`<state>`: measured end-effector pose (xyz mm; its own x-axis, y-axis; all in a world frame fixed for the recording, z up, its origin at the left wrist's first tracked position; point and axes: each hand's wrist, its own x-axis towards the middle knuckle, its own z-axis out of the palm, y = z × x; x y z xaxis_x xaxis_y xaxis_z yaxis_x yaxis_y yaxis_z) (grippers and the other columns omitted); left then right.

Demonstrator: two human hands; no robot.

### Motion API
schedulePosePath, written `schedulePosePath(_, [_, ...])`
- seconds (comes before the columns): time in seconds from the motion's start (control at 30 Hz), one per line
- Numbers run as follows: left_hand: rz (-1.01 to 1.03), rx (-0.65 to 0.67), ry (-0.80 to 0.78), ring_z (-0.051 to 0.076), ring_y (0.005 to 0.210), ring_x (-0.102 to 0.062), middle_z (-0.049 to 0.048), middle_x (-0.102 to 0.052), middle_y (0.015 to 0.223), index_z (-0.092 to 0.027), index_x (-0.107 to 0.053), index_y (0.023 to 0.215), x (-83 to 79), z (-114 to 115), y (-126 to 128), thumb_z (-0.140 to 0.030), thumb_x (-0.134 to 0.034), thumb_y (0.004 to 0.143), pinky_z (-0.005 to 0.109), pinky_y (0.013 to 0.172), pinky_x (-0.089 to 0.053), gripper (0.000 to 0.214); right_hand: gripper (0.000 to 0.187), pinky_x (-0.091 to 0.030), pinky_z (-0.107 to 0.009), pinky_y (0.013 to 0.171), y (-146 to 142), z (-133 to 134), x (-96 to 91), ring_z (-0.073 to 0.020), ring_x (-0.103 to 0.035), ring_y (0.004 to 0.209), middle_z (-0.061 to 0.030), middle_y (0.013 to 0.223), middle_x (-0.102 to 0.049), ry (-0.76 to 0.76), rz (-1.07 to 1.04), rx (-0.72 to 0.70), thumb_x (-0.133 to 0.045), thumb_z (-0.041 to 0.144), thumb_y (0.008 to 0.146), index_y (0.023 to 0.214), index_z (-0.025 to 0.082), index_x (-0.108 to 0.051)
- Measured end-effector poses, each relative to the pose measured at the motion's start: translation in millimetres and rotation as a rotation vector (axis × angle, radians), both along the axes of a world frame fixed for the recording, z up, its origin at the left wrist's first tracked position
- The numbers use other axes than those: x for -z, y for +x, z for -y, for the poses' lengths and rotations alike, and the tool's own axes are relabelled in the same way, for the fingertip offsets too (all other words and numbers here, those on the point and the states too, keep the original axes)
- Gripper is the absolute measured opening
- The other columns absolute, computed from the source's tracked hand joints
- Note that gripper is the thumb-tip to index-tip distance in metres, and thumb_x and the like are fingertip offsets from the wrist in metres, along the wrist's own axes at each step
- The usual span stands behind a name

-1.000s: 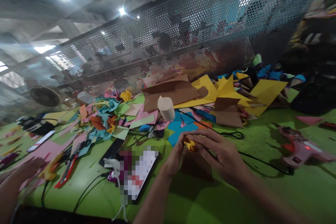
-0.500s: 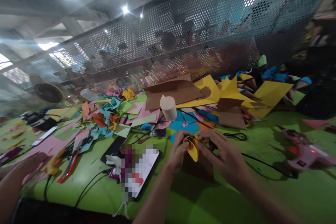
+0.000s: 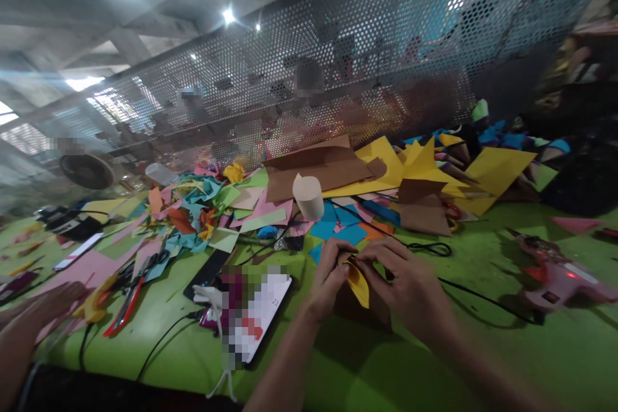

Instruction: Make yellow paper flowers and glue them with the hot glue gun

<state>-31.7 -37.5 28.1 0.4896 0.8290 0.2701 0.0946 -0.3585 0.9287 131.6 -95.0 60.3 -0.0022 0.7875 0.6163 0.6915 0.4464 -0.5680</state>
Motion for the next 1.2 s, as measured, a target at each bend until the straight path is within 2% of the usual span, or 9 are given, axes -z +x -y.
schedulePosePath(0.23, [0.047,0.029,-0.020,0.027,0.107,-0.051,0.0070,-0.054,0.108,-0.021,-0.056,0.109,4.0,-3,0,-0.060,-0.045,0.090,0.040,0.097,-0.042,0.044,0.019,-0.052,-0.033,0.072,0,1,-0.6,-0.0194,-0.065,0.079,-0.0068,0.089,-0.070,0.034,0.182,0.014,-0.050,0.022,0.098,0.092,0.020,-0.068])
schedulePosePath(0.47, [0.016,-0.002,-0.009,0.026,0.107,-0.052,0.0058,-0.057,0.106,-0.023,-0.056,0.106,-2.8,0,1,-0.037,-0.047,0.090,0.041,0.098,-0.043,0.024,0.023,-0.048,-0.034,0.071,1,3,-5.1,-0.0203,-0.065,0.075,-0.0077,0.084,-0.069,0.059,0.375,0.046,-0.049,0.019,0.098,0.088,0.018,-0.069])
schedulePosePath(0.53, [0.002,-0.004,-0.006,0.026,0.106,-0.053,0.0054,-0.057,0.106,-0.023,-0.057,0.106,-3.9,1,2,-0.034,-0.047,0.089,0.040,0.097,-0.044,0.022,0.022,-0.046,-0.035,0.071,1,3,-6.0,-0.0205,-0.064,0.074,-0.0077,0.083,-0.068,0.068,0.404,0.050,-0.049,0.019,0.098,0.088,0.017,-0.068])
schedulePosePath(0.73, [-0.078,0.022,0.089,0.027,0.100,-0.052,0.0064,-0.059,0.100,-0.023,-0.057,0.101,-6.2,0,4,-0.047,-0.044,0.091,0.040,0.094,-0.042,0.029,0.022,-0.046,-0.034,0.073,0,4,-2.7,-0.0202,-0.065,0.076,-0.0060,0.084,-0.069,0.087,0.407,0.062,-0.048,0.016,0.097,0.086,0.019,-0.067])
schedulePosePath(0.8, [-0.099,0.023,0.116,0.026,0.097,-0.052,0.0066,-0.059,0.098,-0.023,-0.058,0.098,-6.8,0,5,-0.045,-0.042,0.092,0.041,0.094,-0.041,0.029,0.021,-0.046,-0.033,0.071,2,2,1.9,-0.0199,-0.066,0.075,-0.0054,0.085,-0.070,0.081,0.361,0.055,-0.049,0.017,0.097,0.089,0.020,-0.067])
schedulePosePath(0.9, [-0.114,0.026,0.138,0.026,0.099,-0.053,0.0070,-0.061,0.097,-0.022,-0.059,0.096,-5.5,0,7,-0.039,-0.041,0.091,0.040,0.095,-0.041,0.026,0.017,-0.047,-0.032,0.066,10,0,5.7,-0.0202,-0.067,0.073,-0.0049,0.087,-0.072,0.040,0.246,0.027,-0.051,0.028,0.098,0.095,0.023,-0.067])
schedulePosePath(1.0, [-0.143,0.012,0.140,0.025,0.103,-0.055,0.0062,-0.064,0.102,-0.023,-0.060,0.098,-1.7,-6,8,-0.033,-0.042,0.090,0.038,0.097,-0.041,0.023,0.022,-0.049,-0.033,0.062,16,2,-5.6,-0.0208,-0.066,0.068,-0.0050,0.090,-0.072,-0.002,0.151,0.047,-0.052,0.043,0.097,0.100,0.025,-0.065])
schedulePosePath(1.1, [-0.185,-0.077,0.158,0.024,0.107,-0.056,0.0054,-0.065,0.105,-0.021,-0.061,0.100,4.1,-17,11,-0.028,-0.046,0.089,0.037,0.101,-0.041,0.019,0.023,-0.051,-0.033,0.061,10,13,-31.8,-0.0218,-0.068,0.071,-0.0043,0.089,-0.071,0.031,0.151,0.051,-0.054,0.046,0.095,0.096,0.027,-0.065])
schedulePosePath(1.2, [-0.243,-0.243,0.208,0.021,0.110,-0.057,0.0042,-0.066,0.109,-0.021,-0.061,0.103,11.5,-27,17,-0.023,-0.048,0.089,0.035,0.104,-0.040,0.018,0.019,-0.055,-0.032,0.070,-19,24,-51.2,-0.0221,-0.070,0.082,-0.0030,0.093,-0.074,0.017,0.147,-0.246,-0.050,0.040,0.097,0.102,0.031,-0.065])
